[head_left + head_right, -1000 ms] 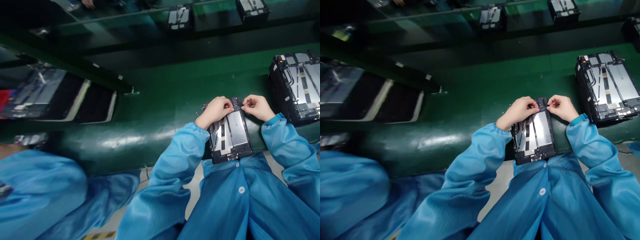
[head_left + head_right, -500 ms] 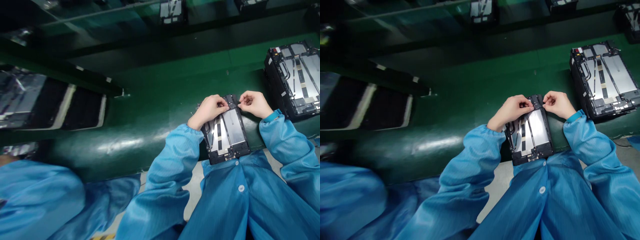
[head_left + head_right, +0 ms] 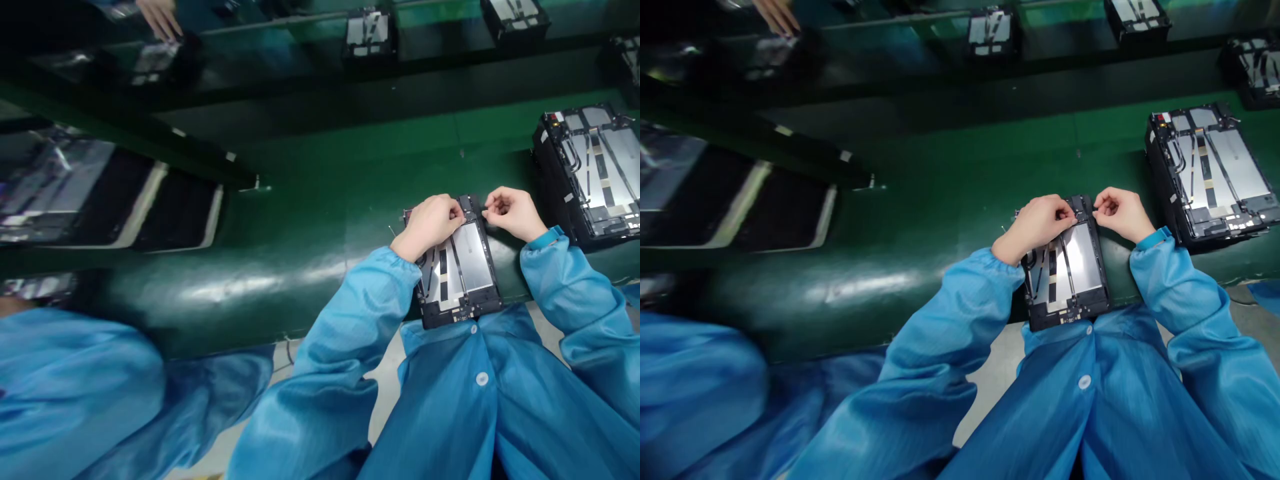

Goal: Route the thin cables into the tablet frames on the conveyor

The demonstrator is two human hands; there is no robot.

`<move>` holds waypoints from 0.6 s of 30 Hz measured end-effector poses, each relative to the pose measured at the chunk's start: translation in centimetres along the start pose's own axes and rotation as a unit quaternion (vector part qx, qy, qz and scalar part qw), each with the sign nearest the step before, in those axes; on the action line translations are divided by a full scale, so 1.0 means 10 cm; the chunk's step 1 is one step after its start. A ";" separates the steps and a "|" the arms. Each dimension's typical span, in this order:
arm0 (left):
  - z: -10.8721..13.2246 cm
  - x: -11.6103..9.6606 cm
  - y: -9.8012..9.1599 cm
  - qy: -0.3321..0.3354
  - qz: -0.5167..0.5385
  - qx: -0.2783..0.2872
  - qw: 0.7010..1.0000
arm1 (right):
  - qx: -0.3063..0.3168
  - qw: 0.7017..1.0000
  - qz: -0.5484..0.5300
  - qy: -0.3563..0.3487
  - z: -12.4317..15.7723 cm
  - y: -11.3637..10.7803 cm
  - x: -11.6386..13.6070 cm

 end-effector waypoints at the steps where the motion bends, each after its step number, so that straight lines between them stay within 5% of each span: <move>1: 0.00 -0.03 0.00 0.009 -0.001 -0.009 1.000 | -0.004 1.000 -0.011 -0.001 0.00 0.01 0.01; 7: -0.04 -0.18 0.03 0.117 0.039 -0.031 0.992 | -0.002 0.998 -0.057 0.002 -0.03 0.14 0.07; 13: -0.05 -0.01 0.07 0.013 0.013 -0.063 0.998 | 0.009 0.999 -0.031 0.012 -0.12 0.24 -0.01; 18: -0.05 0.02 0.12 -0.002 0.024 -0.083 0.996 | 0.009 1.000 0.025 0.016 -0.16 0.22 -0.04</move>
Point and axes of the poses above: each hand's wrist, its own z-axis away from the middle knuckle, its own y-axis out of the palm, x = y × z, the point moved 4 cm from there along -z, towards the middle knuckle, and after that the axes turned 11 degrees about y, right-handed, at the moved point
